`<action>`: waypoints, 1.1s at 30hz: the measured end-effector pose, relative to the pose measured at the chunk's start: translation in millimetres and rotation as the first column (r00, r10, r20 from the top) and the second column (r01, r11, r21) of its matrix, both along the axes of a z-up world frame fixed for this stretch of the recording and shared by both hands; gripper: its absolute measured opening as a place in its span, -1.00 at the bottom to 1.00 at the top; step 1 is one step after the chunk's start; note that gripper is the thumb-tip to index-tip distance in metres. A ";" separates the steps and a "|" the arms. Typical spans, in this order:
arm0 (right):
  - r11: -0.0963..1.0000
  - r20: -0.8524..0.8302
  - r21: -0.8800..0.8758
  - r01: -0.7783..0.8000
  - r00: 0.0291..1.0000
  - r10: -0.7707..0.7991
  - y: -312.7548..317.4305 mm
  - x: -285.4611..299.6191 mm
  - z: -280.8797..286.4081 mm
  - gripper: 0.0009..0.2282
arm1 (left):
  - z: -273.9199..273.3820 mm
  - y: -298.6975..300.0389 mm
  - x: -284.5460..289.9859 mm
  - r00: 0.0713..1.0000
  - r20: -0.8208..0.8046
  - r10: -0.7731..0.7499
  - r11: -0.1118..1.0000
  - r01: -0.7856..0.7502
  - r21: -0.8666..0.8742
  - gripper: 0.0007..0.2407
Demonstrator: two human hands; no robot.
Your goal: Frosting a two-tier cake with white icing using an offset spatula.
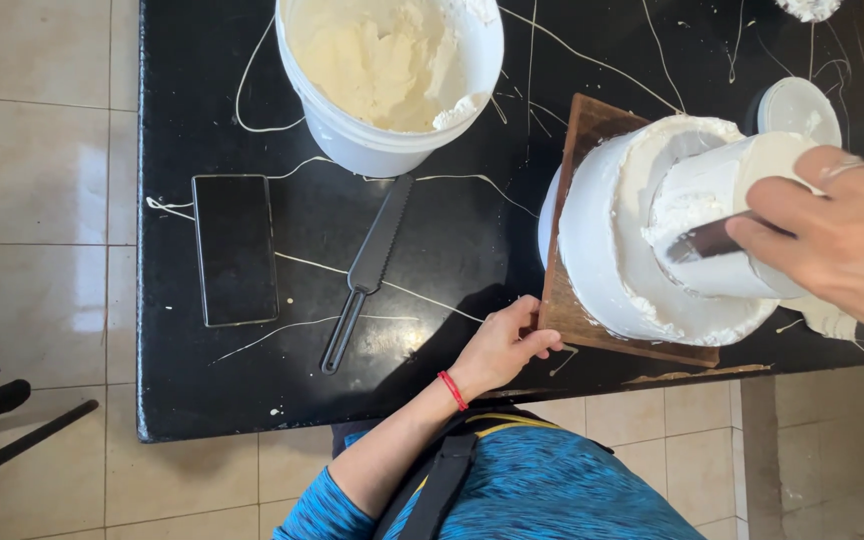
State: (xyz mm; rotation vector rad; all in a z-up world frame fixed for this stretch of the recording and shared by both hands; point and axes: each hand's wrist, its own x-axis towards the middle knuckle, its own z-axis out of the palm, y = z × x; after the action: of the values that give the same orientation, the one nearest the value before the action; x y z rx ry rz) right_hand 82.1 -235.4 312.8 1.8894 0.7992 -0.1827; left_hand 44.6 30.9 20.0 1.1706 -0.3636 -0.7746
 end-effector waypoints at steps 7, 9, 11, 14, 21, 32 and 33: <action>0.992 0.082 -0.121 -0.031 0.996 0.042 2.9 31.8 -0.1 -0.87 | -0.2 -0.5 -0.8 1.000 0.006 0.025 0.999 -0.025 -0.023 -0.82; 0.994 0.109 -0.106 -0.002 0.994 0.014 -9.4 26.9 -8.7 -0.88 | -1.1 -0.1 -0.2 1.000 -0.001 0.025 0.999 -0.025 -0.031 -0.82; 0.996 0.137 -0.090 0.018 0.991 -0.006 -13.5 19.1 -13.7 -0.88 | -0.4 1.7 2.5 0.999 -0.009 0.034 0.999 -0.034 -0.039 -0.83; 0.997 0.083 -0.006 0.072 0.994 -0.071 -10.9 6.7 -11.5 -0.78 | 1.0 2.5 3.7 0.999 0.000 0.034 0.999 -0.034 -0.030 -0.85; 0.985 0.113 -0.172 -0.035 0.992 0.055 -31.2 46.2 -8.2 -0.77 | -1.1 2.8 5.7 0.999 0.002 0.032 0.999 -0.032 -0.029 -0.82; 0.985 0.131 -0.152 0.085 0.989 -0.066 31.4 7.3 5.9 -0.76 | 2.4 6.3 13.7 0.999 -0.011 0.047 0.999 -0.047 0.002 -0.80; 0.982 0.077 -0.165 0.087 0.994 -0.075 36.6 5.2 9.0 -0.84 | 1.1 6.4 15.3 0.999 -0.008 0.051 0.999 -0.051 -0.010 -0.80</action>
State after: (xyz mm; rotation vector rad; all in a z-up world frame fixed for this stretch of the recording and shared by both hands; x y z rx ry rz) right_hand 87.3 -198.8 321.8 1.7598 0.6394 -0.2261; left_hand 60.0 37.4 21.0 1.1630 -0.3301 -0.7317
